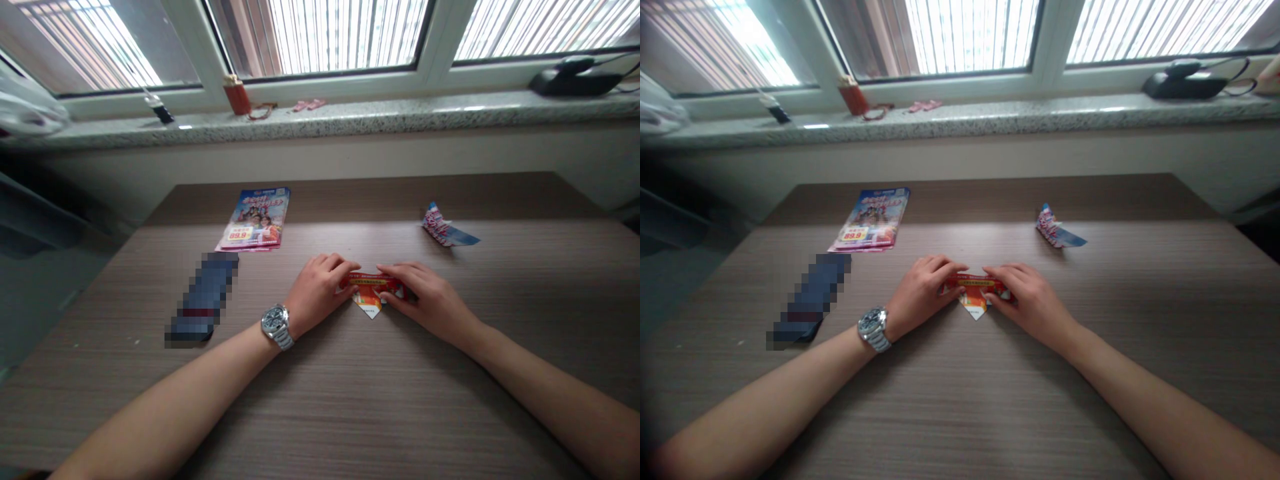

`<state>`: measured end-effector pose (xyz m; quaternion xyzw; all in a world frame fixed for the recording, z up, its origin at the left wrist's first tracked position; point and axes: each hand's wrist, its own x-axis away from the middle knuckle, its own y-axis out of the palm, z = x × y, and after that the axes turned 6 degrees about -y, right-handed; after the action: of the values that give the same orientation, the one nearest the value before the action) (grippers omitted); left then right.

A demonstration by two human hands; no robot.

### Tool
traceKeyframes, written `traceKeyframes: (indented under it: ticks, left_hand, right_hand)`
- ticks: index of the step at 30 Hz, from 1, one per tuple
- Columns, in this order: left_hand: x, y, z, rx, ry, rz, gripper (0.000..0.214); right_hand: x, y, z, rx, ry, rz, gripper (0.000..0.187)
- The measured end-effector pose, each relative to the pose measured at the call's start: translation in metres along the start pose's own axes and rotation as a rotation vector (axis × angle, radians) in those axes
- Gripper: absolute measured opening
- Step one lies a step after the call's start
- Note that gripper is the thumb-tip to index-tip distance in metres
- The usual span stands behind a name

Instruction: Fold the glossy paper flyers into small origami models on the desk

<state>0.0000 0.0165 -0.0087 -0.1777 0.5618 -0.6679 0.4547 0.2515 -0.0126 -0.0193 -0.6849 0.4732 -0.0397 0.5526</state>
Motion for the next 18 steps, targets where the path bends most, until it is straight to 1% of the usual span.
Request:
traceKeyframes:
  ticks: [8, 13, 18]
  left_hand:
    - [0.0002, 0.0015, -0.0006, 0.012, 0.052, 0.022, 0.019]
    - [0.0009, 0.0008, -0.0006, 0.008, 0.079, 0.008, 0.021]
    - [0.0030, -0.0024, 0.0001, 0.028, 0.129, -0.027, 0.030]
  right_hand:
    - [0.0014, -0.0027, -0.0008, 0.033, -0.048, -0.052, 0.047]
    - [0.0030, -0.0024, 0.0004, 0.037, -0.070, -0.088, 0.035]
    - [0.0043, -0.0030, -0.0002, 0.073, -0.103, -0.089, 0.032]
